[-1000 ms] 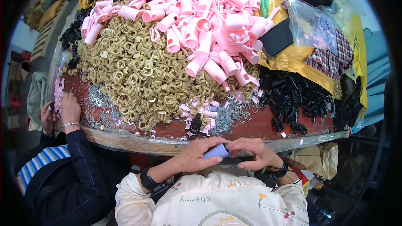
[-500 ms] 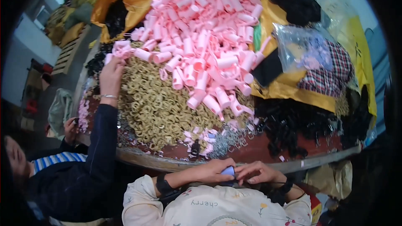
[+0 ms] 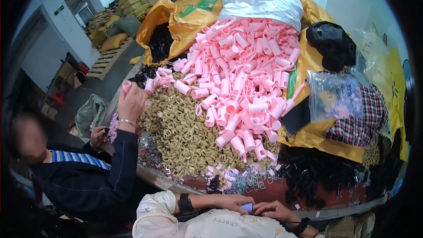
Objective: Assembling small decorative plastic parts at a manufacturing workstation.
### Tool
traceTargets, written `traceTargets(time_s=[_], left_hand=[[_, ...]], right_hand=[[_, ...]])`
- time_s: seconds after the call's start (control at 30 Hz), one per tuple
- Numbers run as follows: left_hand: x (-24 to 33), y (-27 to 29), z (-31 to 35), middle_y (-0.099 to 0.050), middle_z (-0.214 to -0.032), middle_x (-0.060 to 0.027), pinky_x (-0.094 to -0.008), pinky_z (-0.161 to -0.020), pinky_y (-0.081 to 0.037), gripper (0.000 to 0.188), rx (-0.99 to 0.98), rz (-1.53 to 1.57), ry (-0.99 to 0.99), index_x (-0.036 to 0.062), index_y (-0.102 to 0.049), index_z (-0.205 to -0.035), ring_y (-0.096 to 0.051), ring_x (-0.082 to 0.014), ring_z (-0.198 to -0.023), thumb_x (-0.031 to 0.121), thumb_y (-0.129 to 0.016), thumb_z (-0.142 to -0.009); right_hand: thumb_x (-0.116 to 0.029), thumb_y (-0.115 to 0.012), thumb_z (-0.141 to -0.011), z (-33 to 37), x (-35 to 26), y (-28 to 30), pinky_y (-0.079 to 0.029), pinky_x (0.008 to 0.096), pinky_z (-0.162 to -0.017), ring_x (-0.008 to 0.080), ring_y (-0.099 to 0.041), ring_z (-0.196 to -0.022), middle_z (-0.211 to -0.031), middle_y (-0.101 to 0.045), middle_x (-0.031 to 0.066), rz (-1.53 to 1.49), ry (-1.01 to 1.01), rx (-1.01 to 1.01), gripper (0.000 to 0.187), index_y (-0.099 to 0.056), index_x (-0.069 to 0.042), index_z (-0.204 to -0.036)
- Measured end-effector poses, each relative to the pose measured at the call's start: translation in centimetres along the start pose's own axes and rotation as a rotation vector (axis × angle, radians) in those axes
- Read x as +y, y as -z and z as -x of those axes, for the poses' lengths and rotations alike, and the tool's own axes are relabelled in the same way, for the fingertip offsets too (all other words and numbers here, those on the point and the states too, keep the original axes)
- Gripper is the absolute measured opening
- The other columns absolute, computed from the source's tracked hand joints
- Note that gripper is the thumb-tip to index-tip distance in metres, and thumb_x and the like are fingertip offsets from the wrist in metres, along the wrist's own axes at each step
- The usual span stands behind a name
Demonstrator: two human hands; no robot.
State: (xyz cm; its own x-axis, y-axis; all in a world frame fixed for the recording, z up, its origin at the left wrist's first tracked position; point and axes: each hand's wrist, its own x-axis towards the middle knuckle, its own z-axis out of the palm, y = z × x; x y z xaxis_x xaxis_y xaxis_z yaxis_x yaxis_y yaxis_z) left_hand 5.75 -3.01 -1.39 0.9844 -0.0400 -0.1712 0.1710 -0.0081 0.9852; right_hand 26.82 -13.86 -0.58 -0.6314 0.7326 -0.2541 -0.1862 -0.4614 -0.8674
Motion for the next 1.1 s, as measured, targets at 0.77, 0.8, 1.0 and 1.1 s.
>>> traceTargets(time_s=[0.77, 0.8, 1.0, 1.1], left_hand=[[-0.6, -1.0, -2.9, -0.05, -0.092, -0.0156, -0.0346, -0.07, -0.043, 0.041, 0.322, -0.15, -0.107, 0.0041, -0.04, -0.11, -0.052, -0.0285, -0.083, 0.025, -0.056, -0.078], [-1.2, -1.4, -2.8, -0.05, -0.09, -0.0152, -0.0345, -0.07, -0.043, 0.039, 0.406, -0.202, -0.076, 0.0039, -0.042, -0.109, -0.052, -0.029, -0.081, 0.023, -0.057, -0.077], [0.8, -1.3, -2.8, -0.05, -0.09, -0.016, -0.0357, -0.071, -0.043, 0.043, 0.546, -0.399, 0.012, -0.0007, -0.044, -0.105, -0.051, -0.0309, -0.081, 0.016, -0.064, -0.071], [0.9, -1.3, -3.0, -0.05, -0.092, -0.0167, -0.0357, -0.073, -0.043, 0.044, 0.585, -0.551, -0.085, -0.0019, -0.044, -0.104, -0.051, -0.0311, -0.082, 0.015, -0.065, -0.07]], right_hand=[[-0.002, -0.059, -0.074, 0.7, 0.6, 1.3, -0.038, 0.0213, -0.047, 0.0079, -0.045, -0.054, -0.063, -0.05, 0.0016, -0.197, 0.099, 0.927, 0.015, -0.048, -0.005, -0.063], [-0.002, -0.058, -0.074, 0.5, 0.3, 1.6, -0.037, 0.0213, -0.046, 0.0078, -0.044, -0.052, -0.064, -0.049, 0.0016, -0.288, 0.097, 0.935, 0.015, -0.048, -0.005, -0.065], [-0.007, -0.055, -0.08, -0.7, -1.5, 0.8, -0.035, 0.0218, -0.047, 0.0079, -0.04, -0.05, -0.065, -0.046, 0.0002, -0.553, 0.199, 0.913, 0.011, -0.045, -0.006, -0.075], [-0.009, -0.055, -0.081, -0.3, -1.0, 0.3, -0.037, 0.0222, -0.051, 0.0095, -0.045, -0.053, -0.065, -0.047, 0.0007, -0.623, 0.228, 0.863, 0.008, -0.047, -0.006, -0.079]])
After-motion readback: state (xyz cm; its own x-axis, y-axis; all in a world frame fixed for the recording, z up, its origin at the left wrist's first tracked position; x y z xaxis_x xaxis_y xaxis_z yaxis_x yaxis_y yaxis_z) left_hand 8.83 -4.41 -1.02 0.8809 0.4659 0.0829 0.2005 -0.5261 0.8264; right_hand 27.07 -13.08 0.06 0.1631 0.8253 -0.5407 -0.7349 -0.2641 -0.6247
